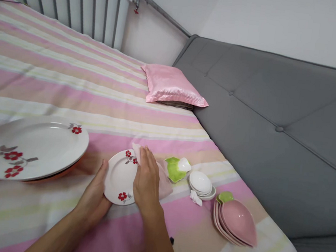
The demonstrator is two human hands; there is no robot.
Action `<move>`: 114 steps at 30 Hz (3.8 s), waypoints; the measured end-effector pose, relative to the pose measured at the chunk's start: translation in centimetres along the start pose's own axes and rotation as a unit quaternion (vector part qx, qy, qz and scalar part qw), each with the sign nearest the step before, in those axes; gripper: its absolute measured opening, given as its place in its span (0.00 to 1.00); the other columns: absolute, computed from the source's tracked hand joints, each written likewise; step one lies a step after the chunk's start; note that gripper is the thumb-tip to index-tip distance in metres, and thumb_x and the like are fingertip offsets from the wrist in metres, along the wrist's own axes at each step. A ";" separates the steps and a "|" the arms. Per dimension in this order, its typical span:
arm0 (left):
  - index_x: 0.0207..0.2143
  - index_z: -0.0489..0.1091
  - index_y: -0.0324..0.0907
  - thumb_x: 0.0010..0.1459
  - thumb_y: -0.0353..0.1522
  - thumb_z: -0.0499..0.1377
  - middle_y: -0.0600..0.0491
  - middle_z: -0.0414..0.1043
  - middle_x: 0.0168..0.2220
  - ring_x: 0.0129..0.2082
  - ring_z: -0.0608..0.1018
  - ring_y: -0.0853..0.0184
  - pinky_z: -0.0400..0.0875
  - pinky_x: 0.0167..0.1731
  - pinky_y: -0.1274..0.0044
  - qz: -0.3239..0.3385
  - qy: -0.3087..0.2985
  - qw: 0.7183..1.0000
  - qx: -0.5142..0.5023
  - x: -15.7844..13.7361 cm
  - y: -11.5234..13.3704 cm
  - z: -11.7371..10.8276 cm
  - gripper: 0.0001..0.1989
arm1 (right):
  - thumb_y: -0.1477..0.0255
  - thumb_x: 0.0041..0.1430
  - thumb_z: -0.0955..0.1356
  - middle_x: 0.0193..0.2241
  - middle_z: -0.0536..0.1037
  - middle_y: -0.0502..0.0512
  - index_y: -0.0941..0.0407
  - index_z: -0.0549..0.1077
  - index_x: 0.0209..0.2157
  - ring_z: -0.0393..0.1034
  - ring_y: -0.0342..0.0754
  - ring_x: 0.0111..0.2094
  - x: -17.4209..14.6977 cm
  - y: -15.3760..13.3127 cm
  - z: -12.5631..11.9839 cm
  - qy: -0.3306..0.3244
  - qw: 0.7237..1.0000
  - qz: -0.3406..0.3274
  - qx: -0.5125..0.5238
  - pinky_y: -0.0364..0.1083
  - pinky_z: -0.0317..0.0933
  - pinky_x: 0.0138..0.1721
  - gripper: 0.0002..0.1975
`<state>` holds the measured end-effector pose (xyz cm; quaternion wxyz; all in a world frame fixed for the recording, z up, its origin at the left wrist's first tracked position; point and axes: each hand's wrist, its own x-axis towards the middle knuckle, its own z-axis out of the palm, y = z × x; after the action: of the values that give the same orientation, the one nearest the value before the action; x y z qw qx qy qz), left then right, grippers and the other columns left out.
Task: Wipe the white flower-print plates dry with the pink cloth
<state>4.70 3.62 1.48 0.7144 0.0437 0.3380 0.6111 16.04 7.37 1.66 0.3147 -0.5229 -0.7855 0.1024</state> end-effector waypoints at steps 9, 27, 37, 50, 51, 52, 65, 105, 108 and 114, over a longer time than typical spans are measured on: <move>0.51 0.69 0.44 0.59 0.42 0.53 0.50 0.71 0.52 0.53 0.71 0.62 0.65 0.53 0.74 0.008 -0.003 1.000 -0.030 -0.1 0.0 0.0 0.20 | 0.70 0.67 0.54 0.63 0.51 0.53 0.56 0.51 0.62 0.37 0.47 0.65 -0.6 -3.4 -0.3 -0.107 0.988 -0.100 0.056 0.56 0.35 0.64 0.24; 0.54 0.66 0.43 0.59 0.44 0.52 0.47 0.72 0.50 0.51 0.73 0.60 0.67 0.51 0.71 -0.033 0.002 0.999 -0.006 -0.8 0.1 0.4 0.24 | 0.62 0.63 0.59 0.65 0.46 0.51 0.44 0.50 0.62 0.35 0.56 0.65 -0.7 -2.9 0.1 -0.044 0.988 -0.086 -0.119 0.64 0.38 0.61 0.27; 0.53 0.67 0.40 0.60 0.44 0.50 0.45 0.72 0.50 0.50 0.73 0.59 0.66 0.52 0.69 -0.030 -0.015 0.999 -0.005 -0.8 0.1 0.7 0.24 | 0.63 0.65 0.55 0.62 0.55 0.59 0.48 0.53 0.62 0.50 0.58 0.61 -0.5 -1.4 -0.1 0.007 0.989 0.006 -0.147 0.62 0.50 0.56 0.24; 0.52 0.67 0.39 0.61 0.46 0.45 0.44 0.71 0.52 0.52 0.72 0.60 0.67 0.52 0.69 0.017 0.028 0.997 -0.064 -0.3 0.4 0.4 0.26 | 0.66 0.65 0.52 0.43 0.75 0.65 0.58 0.58 0.57 0.72 0.58 0.40 -0.3 -1.2 -0.7 -0.019 0.983 0.166 -0.077 0.50 0.62 0.33 0.22; 0.52 0.67 0.39 0.61 0.46 0.45 0.44 0.71 0.52 0.52 0.72 0.60 0.67 0.52 0.69 0.016 0.030 0.997 -0.063 -0.3 0.4 0.5 0.27 | 0.66 0.65 0.52 0.38 0.77 0.64 0.59 0.60 0.54 0.73 0.57 0.36 -0.3 -1.3 -0.8 -0.022 0.981 0.176 -0.085 0.49 0.60 0.30 0.20; 0.52 0.68 0.39 0.61 0.46 0.45 0.44 0.71 0.52 0.52 0.72 0.60 0.67 0.51 0.69 0.015 0.033 0.997 -0.060 -0.2 0.4 0.5 0.27 | 0.66 0.65 0.52 0.34 0.78 0.63 0.59 0.62 0.50 0.73 0.57 0.33 -0.2 -1.4 -0.9 -0.025 0.978 0.182 -0.094 0.48 0.59 0.27 0.19; 0.50 0.70 0.40 0.57 0.43 0.55 0.45 0.75 0.46 0.48 0.75 0.59 0.67 0.51 0.70 0.032 -0.013 0.999 0.008 -0.1 -0.2 -0.5 0.22 | 0.59 0.66 0.52 0.28 0.75 0.54 0.55 0.64 0.37 0.70 0.51 0.31 0.0 -0.5 -1.9 -0.006 0.981 0.098 -0.166 0.43 0.50 0.26 0.18; 0.51 0.69 0.38 0.51 0.39 0.62 0.46 0.75 0.46 0.48 0.73 0.56 0.65 0.45 0.74 0.171 -0.102 0.940 0.278 -1.0 -0.6 0.0 0.25 | 0.57 0.51 0.69 0.30 0.75 0.50 0.56 0.69 0.37 0.71 0.46 0.32 0.7 0.2 -0.6 0.156 0.814 0.298 0.474 0.43 0.65 0.33 0.18; 0.50 0.70 0.38 0.55 0.39 0.58 0.47 0.75 0.45 0.48 0.72 0.57 0.63 0.47 0.74 0.196 -0.077 0.926 0.314 -0.6 -0.7 -0.3 0.22 | 0.57 0.51 0.69 0.28 0.74 0.50 0.56 0.69 0.36 0.70 0.46 0.30 0.6 0.4 -0.5 0.140 0.838 0.282 0.446 0.43 0.65 0.31 0.17; 0.51 0.68 0.38 0.57 0.39 0.55 0.48 0.75 0.45 0.47 0.73 0.57 0.64 0.46 0.74 0.173 -0.085 0.920 0.342 -0.4 -0.4 -0.4 0.22 | 0.57 0.52 0.67 0.28 0.73 0.50 0.56 0.69 0.33 0.67 0.45 0.29 0.5 0.9 -1.0 0.132 0.893 0.246 0.353 0.42 0.62 0.30 0.16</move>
<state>4.78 2.99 1.17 0.5656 0.3948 0.4511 0.5663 17.12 8.04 2.19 0.5442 -0.5625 -0.4951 0.3772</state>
